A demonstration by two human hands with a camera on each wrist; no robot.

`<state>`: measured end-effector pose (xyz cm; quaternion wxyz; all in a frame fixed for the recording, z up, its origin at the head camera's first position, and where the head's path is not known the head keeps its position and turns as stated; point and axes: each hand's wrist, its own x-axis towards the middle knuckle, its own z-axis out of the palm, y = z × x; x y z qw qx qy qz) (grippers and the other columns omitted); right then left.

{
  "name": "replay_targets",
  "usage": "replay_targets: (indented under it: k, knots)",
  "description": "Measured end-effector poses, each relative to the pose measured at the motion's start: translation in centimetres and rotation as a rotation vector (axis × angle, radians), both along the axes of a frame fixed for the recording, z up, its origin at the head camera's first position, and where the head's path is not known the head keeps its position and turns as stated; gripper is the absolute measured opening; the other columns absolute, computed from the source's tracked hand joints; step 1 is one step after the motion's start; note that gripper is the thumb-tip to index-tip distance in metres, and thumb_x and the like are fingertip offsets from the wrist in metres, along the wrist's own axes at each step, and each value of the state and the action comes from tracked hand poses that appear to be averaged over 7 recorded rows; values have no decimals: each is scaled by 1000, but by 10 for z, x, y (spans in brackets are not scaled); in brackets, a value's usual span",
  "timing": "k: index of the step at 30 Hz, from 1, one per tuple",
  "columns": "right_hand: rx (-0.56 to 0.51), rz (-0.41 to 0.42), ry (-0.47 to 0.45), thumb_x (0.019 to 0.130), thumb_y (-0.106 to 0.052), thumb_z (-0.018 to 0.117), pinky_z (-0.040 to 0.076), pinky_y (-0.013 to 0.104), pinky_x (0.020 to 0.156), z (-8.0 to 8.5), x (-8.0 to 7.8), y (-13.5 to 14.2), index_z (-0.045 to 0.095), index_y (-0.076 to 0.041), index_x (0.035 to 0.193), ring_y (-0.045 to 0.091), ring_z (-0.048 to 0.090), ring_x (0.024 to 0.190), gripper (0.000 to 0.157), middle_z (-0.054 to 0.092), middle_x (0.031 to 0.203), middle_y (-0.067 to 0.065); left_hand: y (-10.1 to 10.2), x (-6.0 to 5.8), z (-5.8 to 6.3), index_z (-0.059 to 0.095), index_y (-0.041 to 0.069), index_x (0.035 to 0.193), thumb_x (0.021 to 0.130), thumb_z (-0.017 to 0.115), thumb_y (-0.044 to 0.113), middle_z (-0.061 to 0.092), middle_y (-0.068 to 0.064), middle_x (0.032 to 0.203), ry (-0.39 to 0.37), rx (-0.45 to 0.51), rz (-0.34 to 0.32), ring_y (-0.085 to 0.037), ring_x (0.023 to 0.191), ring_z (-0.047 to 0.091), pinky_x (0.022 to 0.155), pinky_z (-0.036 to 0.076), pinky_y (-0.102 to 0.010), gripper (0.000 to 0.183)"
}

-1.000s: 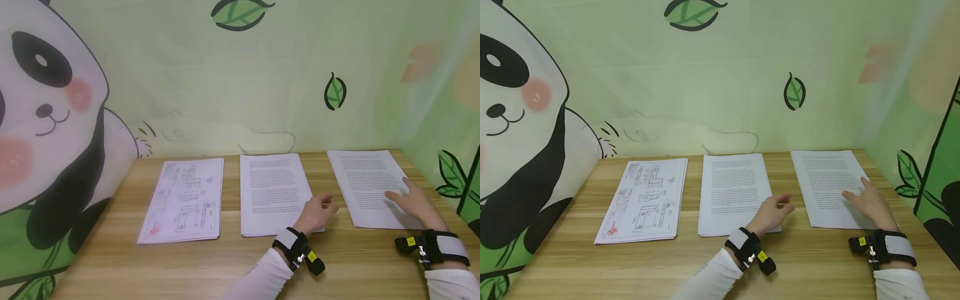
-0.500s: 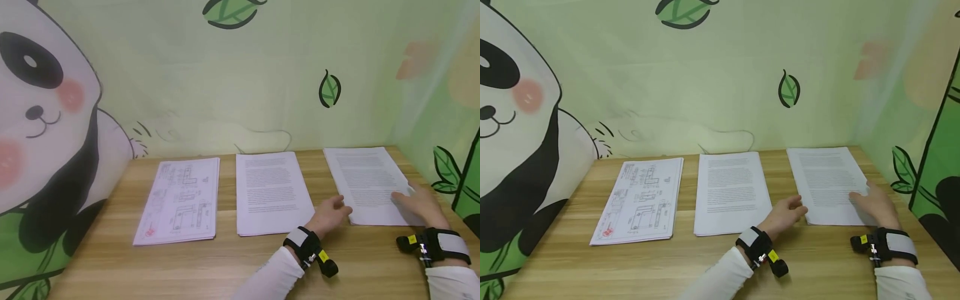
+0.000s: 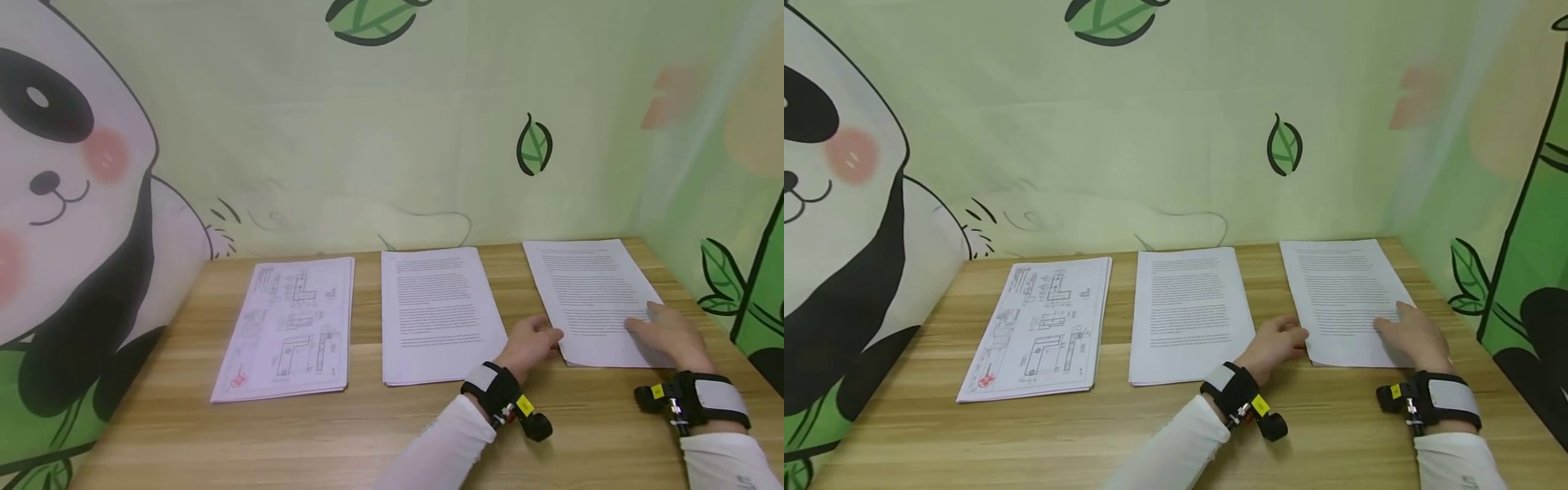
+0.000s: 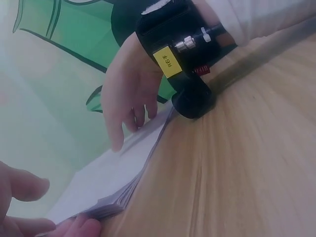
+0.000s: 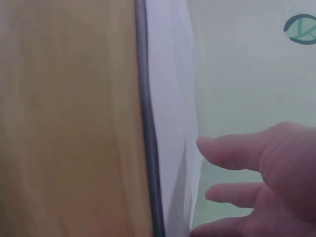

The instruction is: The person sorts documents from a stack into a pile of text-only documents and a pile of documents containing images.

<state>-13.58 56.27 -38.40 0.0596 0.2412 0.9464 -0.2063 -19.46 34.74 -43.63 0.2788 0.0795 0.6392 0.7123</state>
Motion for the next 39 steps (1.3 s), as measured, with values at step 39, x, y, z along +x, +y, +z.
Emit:
replay_targets:
  k: [39]
  knots:
    - [-104,-165,185,93,-41,43,40,58,81,-8,-16,-21,32,10,139,53,41,113,69,40,130,42,-11,-17,2,61,2,98,80,58,0,60,-4,82,118,-233,132,-16,71,50,62,40,-29,19]
